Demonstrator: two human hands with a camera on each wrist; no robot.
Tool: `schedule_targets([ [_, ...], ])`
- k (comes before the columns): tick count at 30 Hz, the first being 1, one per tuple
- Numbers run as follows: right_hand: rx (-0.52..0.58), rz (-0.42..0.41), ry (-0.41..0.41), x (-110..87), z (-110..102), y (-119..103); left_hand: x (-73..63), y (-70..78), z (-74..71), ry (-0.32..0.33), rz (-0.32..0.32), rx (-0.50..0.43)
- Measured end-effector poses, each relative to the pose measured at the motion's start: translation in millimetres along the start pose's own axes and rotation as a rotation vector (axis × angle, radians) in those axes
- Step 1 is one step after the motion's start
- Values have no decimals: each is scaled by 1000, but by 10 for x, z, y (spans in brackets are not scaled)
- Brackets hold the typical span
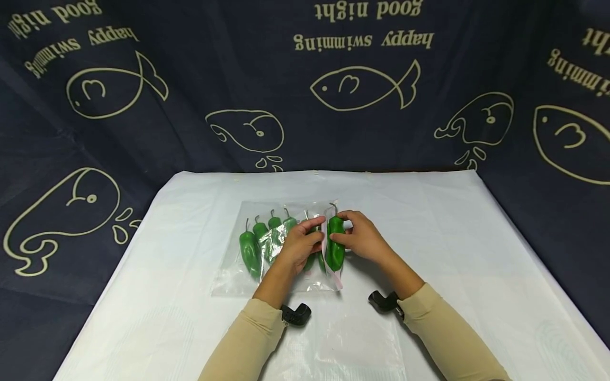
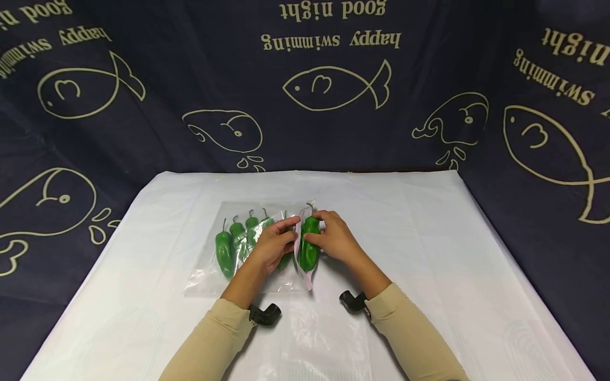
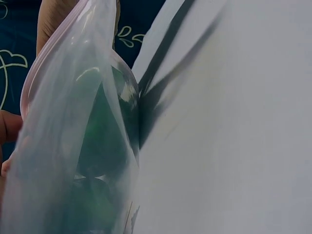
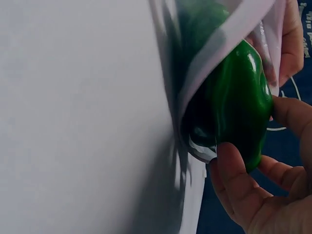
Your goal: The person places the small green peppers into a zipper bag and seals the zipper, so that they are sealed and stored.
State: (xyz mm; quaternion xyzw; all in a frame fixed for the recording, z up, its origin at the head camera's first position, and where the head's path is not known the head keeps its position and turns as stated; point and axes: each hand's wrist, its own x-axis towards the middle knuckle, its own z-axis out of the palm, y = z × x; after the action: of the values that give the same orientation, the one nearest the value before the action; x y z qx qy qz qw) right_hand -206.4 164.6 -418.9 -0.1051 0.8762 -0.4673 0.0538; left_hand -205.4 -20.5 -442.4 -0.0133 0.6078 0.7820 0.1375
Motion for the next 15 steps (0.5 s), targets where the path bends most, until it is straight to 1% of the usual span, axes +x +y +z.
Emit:
schedule_targets([
  [11, -50, 9, 11, -17, 16, 29, 15, -8, 13, -15, 3, 10],
  [15, -21, 19, -16, -26, 24, 26, 17, -6, 29, -4, 11, 15],
])
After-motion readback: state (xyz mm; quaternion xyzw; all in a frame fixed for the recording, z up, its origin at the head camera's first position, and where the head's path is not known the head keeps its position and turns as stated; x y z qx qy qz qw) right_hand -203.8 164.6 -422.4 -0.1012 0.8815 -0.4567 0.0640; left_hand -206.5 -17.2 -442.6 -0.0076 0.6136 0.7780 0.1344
